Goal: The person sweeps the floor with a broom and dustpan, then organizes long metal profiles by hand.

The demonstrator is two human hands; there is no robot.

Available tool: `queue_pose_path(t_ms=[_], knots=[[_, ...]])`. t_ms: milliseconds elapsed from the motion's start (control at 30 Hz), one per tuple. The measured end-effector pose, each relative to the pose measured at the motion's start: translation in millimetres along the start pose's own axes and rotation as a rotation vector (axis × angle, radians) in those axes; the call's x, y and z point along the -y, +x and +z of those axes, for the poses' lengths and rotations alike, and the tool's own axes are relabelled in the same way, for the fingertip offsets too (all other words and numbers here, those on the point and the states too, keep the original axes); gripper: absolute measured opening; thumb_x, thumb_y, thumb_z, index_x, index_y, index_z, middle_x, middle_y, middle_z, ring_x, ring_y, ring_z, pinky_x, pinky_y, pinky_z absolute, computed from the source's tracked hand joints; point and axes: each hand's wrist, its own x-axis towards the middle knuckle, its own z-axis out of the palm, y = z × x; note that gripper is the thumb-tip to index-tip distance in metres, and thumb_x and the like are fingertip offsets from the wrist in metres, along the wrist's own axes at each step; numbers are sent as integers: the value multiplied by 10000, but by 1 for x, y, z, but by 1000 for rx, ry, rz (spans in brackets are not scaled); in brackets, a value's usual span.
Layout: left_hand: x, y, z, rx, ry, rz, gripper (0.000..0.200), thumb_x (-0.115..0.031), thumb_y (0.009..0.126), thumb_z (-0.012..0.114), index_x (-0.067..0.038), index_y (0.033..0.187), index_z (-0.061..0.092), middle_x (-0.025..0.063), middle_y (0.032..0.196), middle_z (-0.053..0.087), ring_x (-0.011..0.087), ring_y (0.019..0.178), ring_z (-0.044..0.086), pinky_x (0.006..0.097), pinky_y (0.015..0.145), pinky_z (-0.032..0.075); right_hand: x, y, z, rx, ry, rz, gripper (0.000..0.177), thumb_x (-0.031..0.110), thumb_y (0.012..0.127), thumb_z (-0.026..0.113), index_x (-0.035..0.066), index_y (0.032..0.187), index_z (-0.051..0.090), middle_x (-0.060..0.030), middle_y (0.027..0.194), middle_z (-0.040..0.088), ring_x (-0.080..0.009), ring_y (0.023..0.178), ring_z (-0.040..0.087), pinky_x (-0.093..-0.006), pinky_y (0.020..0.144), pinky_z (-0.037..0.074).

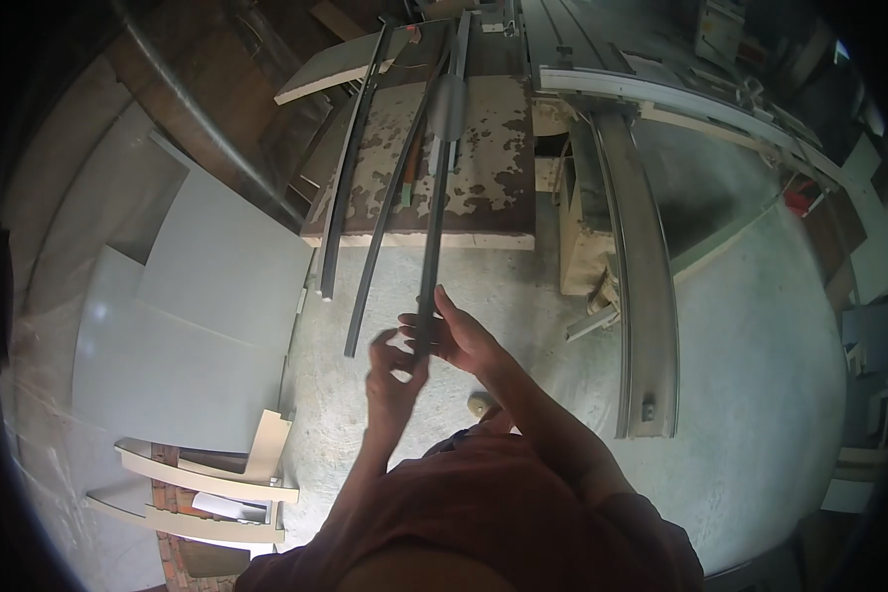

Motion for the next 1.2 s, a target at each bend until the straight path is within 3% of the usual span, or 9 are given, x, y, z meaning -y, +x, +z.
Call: queue_pose_path(t_ms=[100, 167, 467, 567, 733, 900, 967, 1033, 1200], knots=[[-12, -45, -2, 160, -22, -17, 591, -70, 688, 682, -20, 1168, 342, 101, 670, 577, 228, 598, 604, 312, 547, 473, -22, -25, -18, -29, -89, 16, 354, 395, 810, 557, 99, 995, 498, -48, 773, 557, -151, 668, 557, -300, 650, 476], [-9, -65, -6, 217, -62, -13, 601, -111, 714, 674, -24, 1192, 320, 110, 677, 582, 223, 592, 598, 313, 544, 470, -35, -43, -29, -161, 13, 42, 242, 245, 810, 579, 96, 979, 490, 35, 621, 437, -50, 480, 392, -203, 436, 353], [30, -69, 5, 711, -563, -524, 492, -350, 866, 471, 13, 1181, 360, 177, 871, 587, 204, 677, 611, 279, 657, 491, -57, -236, -42, -338, -237, -133, 225, 237, 873, 477, 67, 1020, 465, 72, 529, 327, -21, 401, 282, -173, 352, 240], [58, -54, 29, 852, -670, -672, 591, -453, 846, 456, -2, 1209, 338, 194, 1007, 548, 249, 788, 607, 324, 739, 486, -99, -292, -29, -657, -503, -66, 225, 232, 864, 499, 51, 997, 500, 27, 560, 408, -33, 404, 332, -185, 372, 312], [83, -28, 74, 832, -905, -909, 733, -554, 788, 479, -75, 1285, 231, 154, 1145, 462, 288, 903, 560, 394, 766, 457, -219, -357, -15, -840, -466, -6, 278, 277, 828, 564, 54, 988, 523, 5, 641, 468, -65, 515, 432, -205, 455, 387], [93, -11, 72, 821, -1014, -950, 848, -538, 779, 508, -24, 1321, 108, 190, 1203, 398, 324, 995, 492, 433, 837, 405, -339, -395, 18, -1157, -1028, 39, 237, 175, 773, 589, 70, 979, 535, -21, 532, 497, -131, 448, 490, -281, 435, 406], [106, -13, 73, 822, -1092, -926, 819, -526, 783, 513, -4, 1303, 155, 178, 1156, 426, 318, 970, 500, 431, 819, 417, -385, -403, 29, -1392, -1096, 218, 275, 170, 759, 599, 53, 997, 524, -86, 644, 555, -237, 552, 551, -340, 517, 440], [120, -27, 71, 844, -1088, -945, 789, -519, 787, 516, 10, 1280, 202, 169, 1114, 446, 297, 933, 511, 417, 790, 436, -454, -426, 15, -1514, -1415, 73, 297, 148, 744, 601, 42, 1009, 517, -140, 810, 571, -316, 723, 561, -388, 626, 444], [146, -76, 64, 1007, -1094, -1013, 636, -516, 792, 508, -20, 1165, 369, 172, 1068, 464, 277, 863, 538, 408, 756, 463, -554, -424, 41, -1677, -1213, 64, 302, 234, 791, 544, 75, 1048, 529, -177, 938, 573, -330, 849, 555, -385, 751, 449]])
